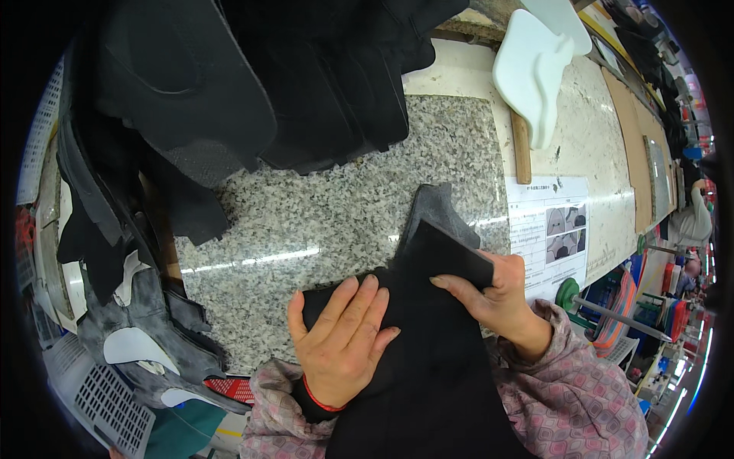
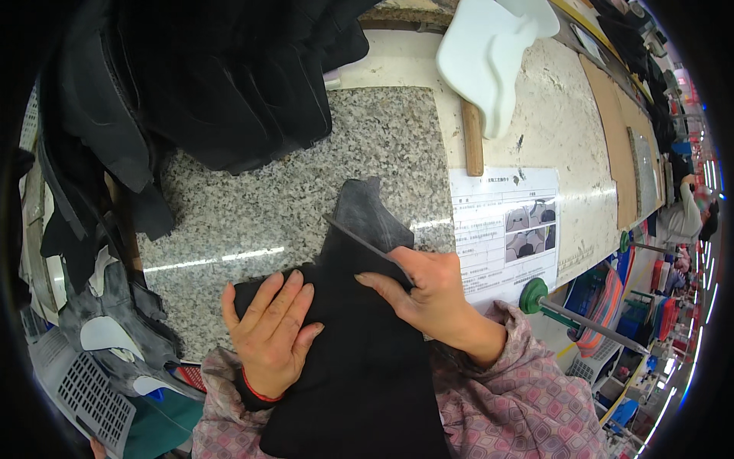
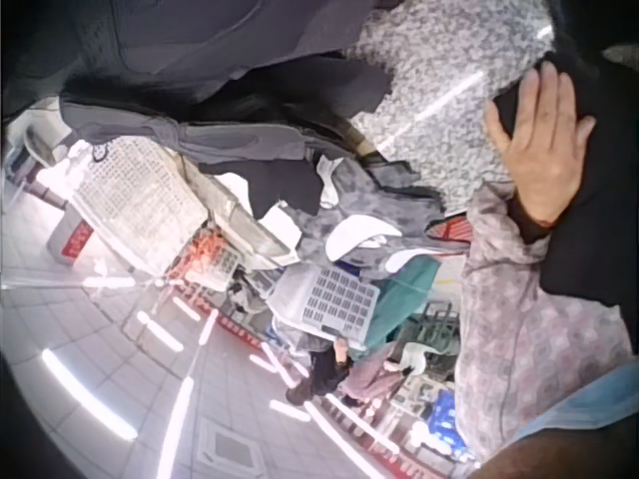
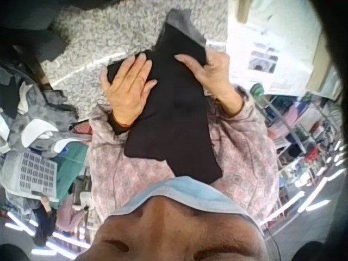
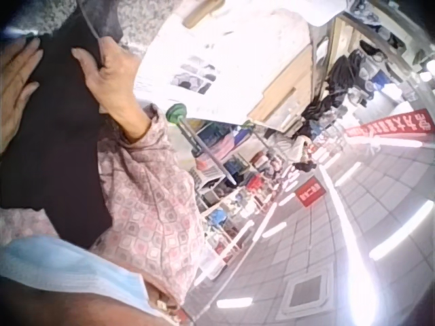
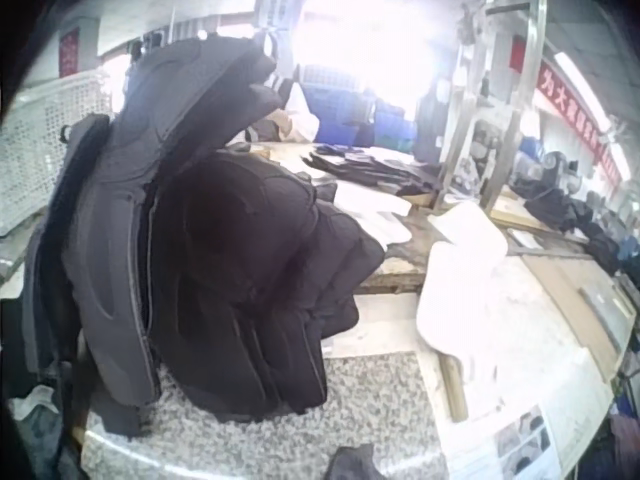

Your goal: The person repeatedly picks black fabric pieces and white foam inserts, inserts the foam into the fabric, and folds the fabric over the foam. The person handles the items one at a time, turning them over and smoothing the edges before placing them aside.

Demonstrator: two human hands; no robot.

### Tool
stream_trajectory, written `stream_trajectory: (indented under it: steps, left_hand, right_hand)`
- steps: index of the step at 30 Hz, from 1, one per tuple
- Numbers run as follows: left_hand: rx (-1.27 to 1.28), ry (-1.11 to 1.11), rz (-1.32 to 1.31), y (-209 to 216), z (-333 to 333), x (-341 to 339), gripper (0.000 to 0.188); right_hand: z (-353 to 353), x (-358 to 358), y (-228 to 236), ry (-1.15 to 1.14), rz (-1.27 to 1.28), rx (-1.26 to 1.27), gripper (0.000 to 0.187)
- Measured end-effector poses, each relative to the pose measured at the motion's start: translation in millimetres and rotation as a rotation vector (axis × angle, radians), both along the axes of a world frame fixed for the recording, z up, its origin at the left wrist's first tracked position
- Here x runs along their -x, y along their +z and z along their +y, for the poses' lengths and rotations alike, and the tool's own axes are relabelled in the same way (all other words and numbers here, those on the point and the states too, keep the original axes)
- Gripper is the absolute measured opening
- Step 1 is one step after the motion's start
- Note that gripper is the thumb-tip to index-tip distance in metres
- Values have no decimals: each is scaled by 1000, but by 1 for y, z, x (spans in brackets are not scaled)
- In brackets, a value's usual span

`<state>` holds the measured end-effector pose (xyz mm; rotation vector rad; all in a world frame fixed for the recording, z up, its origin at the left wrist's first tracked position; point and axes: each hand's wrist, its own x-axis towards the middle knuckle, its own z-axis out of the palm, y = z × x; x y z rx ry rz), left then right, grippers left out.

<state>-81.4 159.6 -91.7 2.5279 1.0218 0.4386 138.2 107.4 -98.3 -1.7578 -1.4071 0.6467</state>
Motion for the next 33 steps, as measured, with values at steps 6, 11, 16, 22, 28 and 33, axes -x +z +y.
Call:
stream_trajectory:
  steps: [6, 11, 16, 22, 28, 33]
  left_hand:
    - [-96, -26, 98, 19, 2, -15, 32]
    - [-81, -35, -150, 13, 12, -44, 15]
    - [88, 48, -401, -5, 16, -44, 16]
    - [146, 3, -495, -8, 17, -35, 18]
    - [215, 7, -481, -4, 19, -37, 17]
    - [181, -27, -430, 4, 20, -37, 28]
  right_hand:
    - [-1, 6, -5, -34, -279, -141, 27]
    - [-3, 9, 7, -107, -372, -141, 30]
    - [2, 3, 16, -61, -195, -236, 34]
    - [-17, -1, 10, 127, -197, -543, 29]
    - [-11, -5, -6, -314, 329, -112, 25]
    - [-2, -11, 0, -287, 392, 6, 31]
